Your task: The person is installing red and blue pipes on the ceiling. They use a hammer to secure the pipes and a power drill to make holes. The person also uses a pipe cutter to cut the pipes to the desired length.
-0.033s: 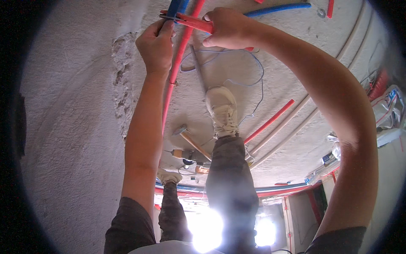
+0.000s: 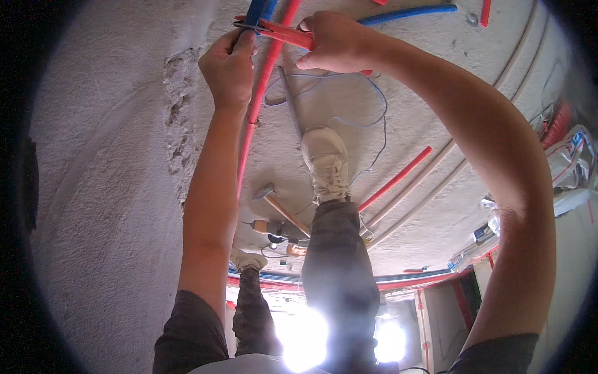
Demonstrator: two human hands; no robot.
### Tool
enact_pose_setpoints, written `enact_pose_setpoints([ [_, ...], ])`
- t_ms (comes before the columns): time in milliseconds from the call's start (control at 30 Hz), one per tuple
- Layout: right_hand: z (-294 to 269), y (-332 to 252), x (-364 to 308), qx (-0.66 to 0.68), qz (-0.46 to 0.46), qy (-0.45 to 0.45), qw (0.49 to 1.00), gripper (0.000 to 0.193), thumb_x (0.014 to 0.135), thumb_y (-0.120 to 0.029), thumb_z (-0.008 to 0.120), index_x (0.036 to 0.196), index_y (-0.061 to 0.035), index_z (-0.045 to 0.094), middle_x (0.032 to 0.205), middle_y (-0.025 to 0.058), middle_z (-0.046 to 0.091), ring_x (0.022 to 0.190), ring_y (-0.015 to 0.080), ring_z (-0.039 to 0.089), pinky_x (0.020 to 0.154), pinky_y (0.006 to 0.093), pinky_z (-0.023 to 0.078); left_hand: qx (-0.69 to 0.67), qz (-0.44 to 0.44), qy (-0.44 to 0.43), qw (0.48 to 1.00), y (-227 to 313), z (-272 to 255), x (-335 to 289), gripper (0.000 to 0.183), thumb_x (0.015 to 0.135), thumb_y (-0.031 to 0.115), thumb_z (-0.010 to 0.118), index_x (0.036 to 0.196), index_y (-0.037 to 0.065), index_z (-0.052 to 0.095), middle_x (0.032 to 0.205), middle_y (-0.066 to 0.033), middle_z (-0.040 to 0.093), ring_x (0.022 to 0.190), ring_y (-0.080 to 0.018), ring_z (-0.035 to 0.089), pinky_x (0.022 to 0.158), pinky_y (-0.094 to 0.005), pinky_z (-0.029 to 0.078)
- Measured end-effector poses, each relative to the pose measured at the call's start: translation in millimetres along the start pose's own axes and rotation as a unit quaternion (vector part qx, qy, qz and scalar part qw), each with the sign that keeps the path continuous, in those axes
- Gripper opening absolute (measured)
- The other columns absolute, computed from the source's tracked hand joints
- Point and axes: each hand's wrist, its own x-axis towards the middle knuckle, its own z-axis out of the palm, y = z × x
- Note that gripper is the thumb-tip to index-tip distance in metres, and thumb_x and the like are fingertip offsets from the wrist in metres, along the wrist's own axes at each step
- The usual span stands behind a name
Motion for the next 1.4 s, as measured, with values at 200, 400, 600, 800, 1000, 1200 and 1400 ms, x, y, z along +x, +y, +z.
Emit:
enact_pose_setpoints([
  [200,17,18,-2,0.013,-0.062,0.088,0.994,0.034,0.084,-0.026,0.084,0.101,-0.0004,0.068,0.084,0.0210,0.071,0.079,0.0377,0.070,0.076,0.0454,0.052,0.076,0.053,0.003,0.996,0,-1,-1,0.018,0.098,0.012,0.073,0.101,-0.004,0.080,0.073,0.0005,0.067,0.061,-0.0050,0.054,0.056,-0.0251,0.043],
  [400,24,16,5,-0.044,0.040,0.068,0.996,0.050,0.089,-0.053,0.079,0.089,-0.0034,0.074,0.081,0.0189,0.073,0.078,0.0388,0.072,0.072,0.0482,0.053,0.085,0.044,-0.009,0.995,-7,1,2,0.020,0.100,0.017,0.071,0.096,-0.001,0.077,0.074,0.0009,0.066,0.061,-0.0055,0.054,0.056,-0.0258,0.043],
  [600,27,17,12,-0.117,0.110,0.064,0.985,0.058,0.089,-0.066,0.071,0.094,-0.0096,0.081,0.083,0.0182,0.076,0.082,0.0398,0.074,0.074,0.0486,0.055,0.141,0.012,-0.086,0.986,-23,-10,6,0.028,0.104,0.025,0.065,0.093,0.000,0.072,0.071,-0.0023,0.063,0.060,-0.0084,0.054,0.057,-0.0284,0.044],
  [800,-6,28,-5,-0.083,0.223,0.178,0.955,0.043,0.094,-0.049,0.072,0.102,-0.0063,0.076,0.099,0.0169,0.077,0.091,0.0390,0.074,0.077,0.0502,0.058,0.333,0.012,-0.036,0.942,-62,-42,-20,0.035,0.108,0.034,0.057,0.099,0.002,0.067,0.082,-0.0238,0.070,0.076,-0.0453,0.068,0.070,-0.0530,0.050],
  [1000,5,50,-9,-0.050,0.280,0.338,0.897,0.047,0.092,-0.049,0.076,0.119,-0.0108,0.073,0.110,0.0188,0.075,0.102,0.0389,0.072,0.084,0.0498,0.057,0.430,-0.045,-0.055,0.900,-80,-52,-32,0.036,0.109,0.040,0.053,0.108,0.006,0.064,0.090,-0.0285,0.072,0.090,-0.0542,0.067,0.078,-0.0613,0.049],
  [1200,49,67,8,-0.122,0.264,0.422,0.858,0.064,0.083,-0.047,0.085,0.122,-0.0032,0.060,0.114,0.0221,0.068,0.107,0.0428,0.067,0.088,0.0541,0.055,0.433,-0.040,-0.062,0.898,-81,-45,-31,0.037,0.109,0.042,0.053,0.106,0.006,0.062,0.094,-0.0292,0.073,0.095,-0.0541,0.068,0.082,-0.0626,0.051],
  [1400,69,71,11,-0.188,0.280,0.429,0.838,0.075,0.078,-0.052,0.087,0.126,-0.0041,0.054,0.118,0.0198,0.064,0.112,0.0407,0.061,0.092,0.0564,0.050,0.455,-0.058,-0.076,0.885,-82,-41,-28,0.039,0.109,0.044,0.050,0.108,0.008,0.064,0.097,-0.0265,0.075,0.098,-0.0505,0.071,0.088,-0.0603,0.052],
])
